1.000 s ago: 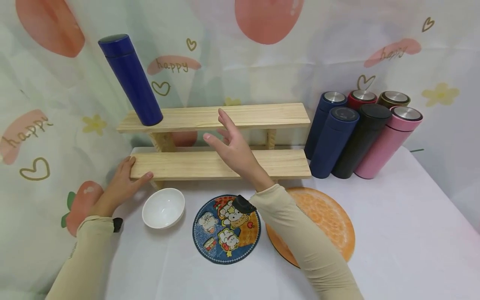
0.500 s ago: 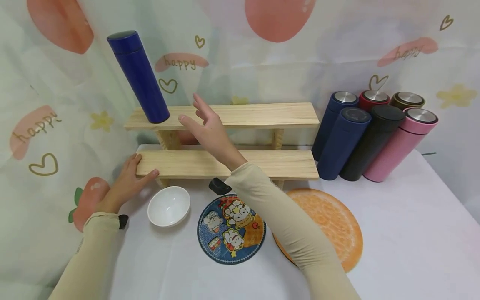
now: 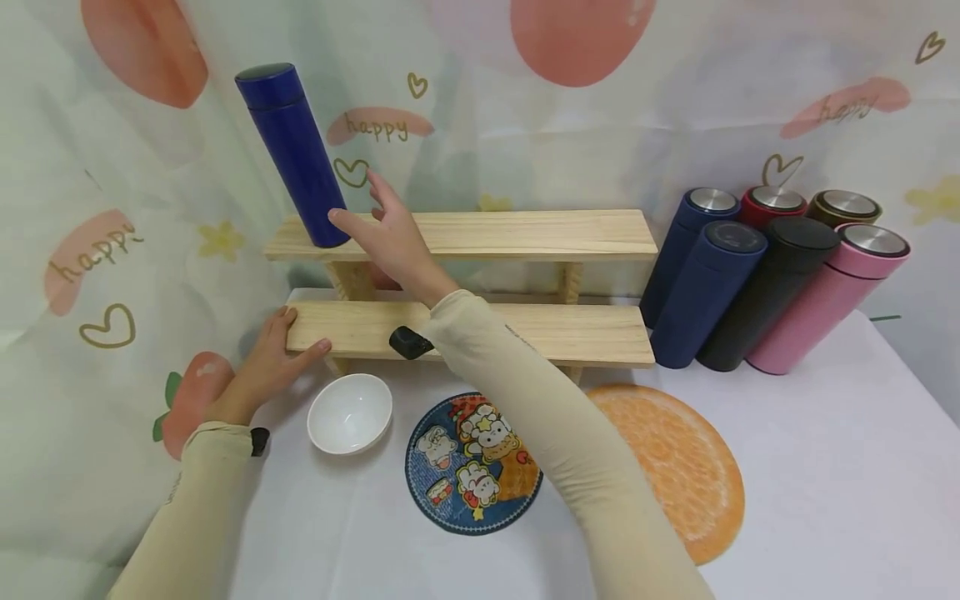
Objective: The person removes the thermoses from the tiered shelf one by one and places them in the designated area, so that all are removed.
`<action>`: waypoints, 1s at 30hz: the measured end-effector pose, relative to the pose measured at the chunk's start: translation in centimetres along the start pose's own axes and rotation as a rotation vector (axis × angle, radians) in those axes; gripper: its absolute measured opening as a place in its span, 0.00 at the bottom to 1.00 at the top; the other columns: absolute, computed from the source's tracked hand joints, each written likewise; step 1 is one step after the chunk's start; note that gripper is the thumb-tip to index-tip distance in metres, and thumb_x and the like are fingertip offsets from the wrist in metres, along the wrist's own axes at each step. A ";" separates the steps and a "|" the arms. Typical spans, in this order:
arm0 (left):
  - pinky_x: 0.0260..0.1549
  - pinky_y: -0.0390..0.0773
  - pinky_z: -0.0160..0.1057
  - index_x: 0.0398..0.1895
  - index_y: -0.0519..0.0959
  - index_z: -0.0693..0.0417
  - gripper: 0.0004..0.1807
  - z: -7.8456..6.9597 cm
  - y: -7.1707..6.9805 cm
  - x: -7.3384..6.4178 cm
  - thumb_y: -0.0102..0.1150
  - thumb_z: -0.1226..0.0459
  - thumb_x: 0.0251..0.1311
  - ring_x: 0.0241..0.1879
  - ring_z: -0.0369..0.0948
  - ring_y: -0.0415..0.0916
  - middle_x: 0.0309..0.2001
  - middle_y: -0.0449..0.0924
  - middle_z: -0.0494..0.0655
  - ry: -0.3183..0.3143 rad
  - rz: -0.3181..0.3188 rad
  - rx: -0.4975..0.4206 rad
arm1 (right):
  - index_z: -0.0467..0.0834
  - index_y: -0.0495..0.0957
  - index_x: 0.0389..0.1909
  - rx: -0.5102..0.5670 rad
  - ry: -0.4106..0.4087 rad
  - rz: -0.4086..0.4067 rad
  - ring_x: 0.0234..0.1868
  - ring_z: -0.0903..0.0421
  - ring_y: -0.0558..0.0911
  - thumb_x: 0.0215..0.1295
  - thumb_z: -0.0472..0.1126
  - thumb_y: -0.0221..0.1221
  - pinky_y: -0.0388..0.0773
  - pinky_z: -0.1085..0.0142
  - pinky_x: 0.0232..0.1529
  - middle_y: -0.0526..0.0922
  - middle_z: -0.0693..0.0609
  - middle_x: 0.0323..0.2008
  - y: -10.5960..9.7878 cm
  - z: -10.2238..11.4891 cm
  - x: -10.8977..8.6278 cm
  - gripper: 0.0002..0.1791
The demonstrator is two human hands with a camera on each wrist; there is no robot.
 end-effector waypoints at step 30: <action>0.77 0.54 0.63 0.87 0.44 0.62 0.60 -1.1 1.1 0.0 0.58 0.34 0.71 0.82 0.62 0.46 0.86 0.36 0.61 0.004 -0.003 0.002 | 0.51 0.53 0.86 -0.051 0.089 -0.051 0.75 0.59 0.68 0.72 0.36 0.69 0.65 0.64 0.73 0.64 0.56 0.80 3.5 2.6 7.9 0.49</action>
Point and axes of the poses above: each hand's wrist, its own x-axis towards the middle knuckle, its own y-axis out of the palm, z = x × y, the point moved 6 cm from there along x, towards the middle knuckle
